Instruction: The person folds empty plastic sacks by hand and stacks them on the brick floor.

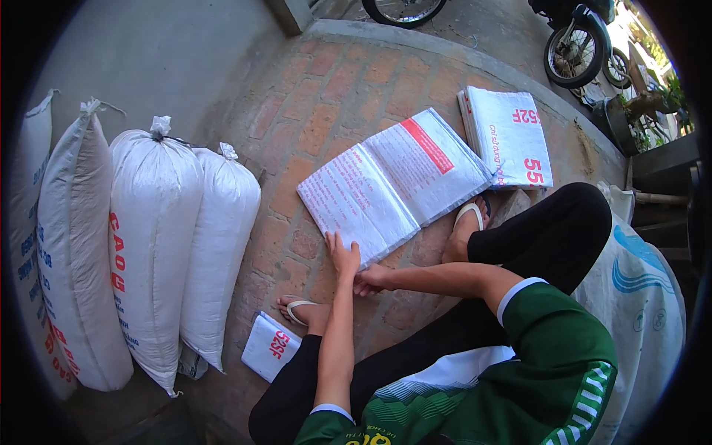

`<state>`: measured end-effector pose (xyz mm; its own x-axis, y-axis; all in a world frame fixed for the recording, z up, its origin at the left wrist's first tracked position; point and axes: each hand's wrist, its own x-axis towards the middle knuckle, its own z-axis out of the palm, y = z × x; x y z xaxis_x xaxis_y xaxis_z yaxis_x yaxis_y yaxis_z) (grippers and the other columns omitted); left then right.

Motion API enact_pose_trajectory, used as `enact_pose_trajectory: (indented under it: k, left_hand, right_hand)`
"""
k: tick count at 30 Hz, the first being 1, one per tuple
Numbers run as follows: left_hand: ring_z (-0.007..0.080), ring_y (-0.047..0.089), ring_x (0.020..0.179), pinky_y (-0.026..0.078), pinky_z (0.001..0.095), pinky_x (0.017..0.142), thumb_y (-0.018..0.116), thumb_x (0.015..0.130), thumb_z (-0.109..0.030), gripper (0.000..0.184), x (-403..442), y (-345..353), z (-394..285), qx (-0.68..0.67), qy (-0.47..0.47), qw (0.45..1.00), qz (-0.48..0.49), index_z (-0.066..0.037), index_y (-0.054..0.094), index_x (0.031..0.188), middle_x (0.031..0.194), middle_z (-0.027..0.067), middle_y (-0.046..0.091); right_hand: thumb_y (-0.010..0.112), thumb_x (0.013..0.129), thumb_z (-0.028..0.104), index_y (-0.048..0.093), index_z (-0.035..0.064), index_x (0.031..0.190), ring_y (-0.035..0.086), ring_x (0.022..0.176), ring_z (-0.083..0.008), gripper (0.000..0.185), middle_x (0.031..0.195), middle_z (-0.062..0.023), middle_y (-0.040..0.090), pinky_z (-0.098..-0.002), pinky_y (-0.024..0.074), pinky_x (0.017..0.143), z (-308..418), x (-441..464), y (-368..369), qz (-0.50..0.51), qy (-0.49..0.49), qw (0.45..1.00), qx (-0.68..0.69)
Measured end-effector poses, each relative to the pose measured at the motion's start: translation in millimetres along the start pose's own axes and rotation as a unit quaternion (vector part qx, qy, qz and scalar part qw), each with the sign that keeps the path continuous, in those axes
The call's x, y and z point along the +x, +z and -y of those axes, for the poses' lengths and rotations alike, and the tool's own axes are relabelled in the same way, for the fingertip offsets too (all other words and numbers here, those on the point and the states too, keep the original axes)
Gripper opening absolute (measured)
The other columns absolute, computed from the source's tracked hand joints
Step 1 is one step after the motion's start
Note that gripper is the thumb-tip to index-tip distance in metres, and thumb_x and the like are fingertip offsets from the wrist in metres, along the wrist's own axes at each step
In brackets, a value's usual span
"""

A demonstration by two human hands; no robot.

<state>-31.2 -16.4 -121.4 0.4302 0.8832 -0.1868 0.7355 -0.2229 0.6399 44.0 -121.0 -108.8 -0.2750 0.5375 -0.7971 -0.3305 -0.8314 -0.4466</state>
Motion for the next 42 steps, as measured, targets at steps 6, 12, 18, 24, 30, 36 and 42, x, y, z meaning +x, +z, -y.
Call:
enact_pose_trajectory:
  k: [6,12,18,24,30,36,42]
  left_hand:
    - [0.0436,0.026,0.146,0.025,0.0440,0.120,0.061,0.087,-0.028,0.069,0,-6,-5,-0.012,-0.003,1.000,-0.025,0.010,0.044,0.142,0.156,0.0322,0.027]
    - [0.0430,0.027,0.146,0.027,0.0425,0.119,0.060,0.090,-0.024,0.068,-4,-12,-2,-0.010,0.008,0.999,-0.053,0.009,0.040,0.145,0.157,0.0325,0.024]
    - [0.0468,0.015,0.149,0.017,0.0506,0.122,0.061,0.089,-0.015,0.075,-21,2,-3,0.032,0.074,0.996,-0.046,0.008,0.026,0.151,0.160,0.0309,0.015]
    - [0.0448,0.012,0.150,0.014,0.0508,0.122,0.060,0.093,-0.027,0.079,-32,9,-5,0.116,0.111,0.986,-0.035,0.007,0.021,0.153,0.161,0.0311,0.013]
    - [0.0432,0.010,0.151,0.012,0.0522,0.122,0.058,0.095,-0.030,0.079,-37,9,2,0.119,0.111,0.986,-0.024,0.005,0.019,0.155,0.162,0.0299,0.012]
    - [0.0409,0.009,0.152,0.010,0.0524,0.122,0.052,0.096,-0.035,0.078,-41,7,-8,0.186,0.092,0.978,-0.015,0.004,0.019,0.155,0.162,0.0293,0.010]
    - [0.0406,0.008,0.152,0.008,0.0532,0.122,0.051,0.097,-0.035,0.078,-39,10,-6,0.177,0.086,0.980,-0.012,0.004,0.018,0.155,0.163,0.0283,0.009]
  right_hand:
    - [0.061,0.086,0.031,0.073,0.0072,0.090,0.071,0.070,-0.0293,0.027,0.080,-0.0112,0.073,-0.0424,0.0564,0.065,22,-29,-1,-0.193,-0.273,0.815,-0.473]
    - [0.060,0.088,0.026,0.065,0.0078,0.116,0.058,0.120,-0.0338,0.034,0.113,-0.0155,0.067,-0.0437,0.0477,0.098,55,-50,-62,-0.262,-0.432,0.738,-0.447]
    - [0.057,0.090,0.021,0.036,0.0017,0.147,0.024,0.147,-0.0422,0.064,0.155,-0.0236,0.032,-0.0499,0.0204,0.121,61,-37,-111,-0.399,-0.434,0.629,-0.507]
    - [0.051,0.096,0.029,0.025,-0.0028,0.153,0.018,0.150,-0.0401,0.070,0.160,-0.0253,0.021,-0.0481,0.0139,0.123,42,-34,-123,-0.418,-0.385,0.624,-0.536]
    - [0.048,0.098,0.036,0.023,-0.0022,0.154,0.016,0.151,-0.0375,0.072,0.162,-0.0236,0.020,-0.0468,0.0128,0.124,28,-29,-125,-0.414,-0.359,0.612,-0.570]
    - [0.046,0.099,0.038,0.022,-0.0014,0.155,0.014,0.152,-0.0355,0.073,0.163,-0.0215,0.019,-0.0459,0.0112,0.124,29,-30,-124,-0.415,-0.349,0.618,-0.569]
    - [0.047,0.098,0.039,0.022,-0.0012,0.155,0.014,0.152,-0.0346,0.073,0.163,-0.0213,0.019,-0.0463,0.0104,0.124,30,-27,-122,-0.419,-0.337,0.620,-0.570]
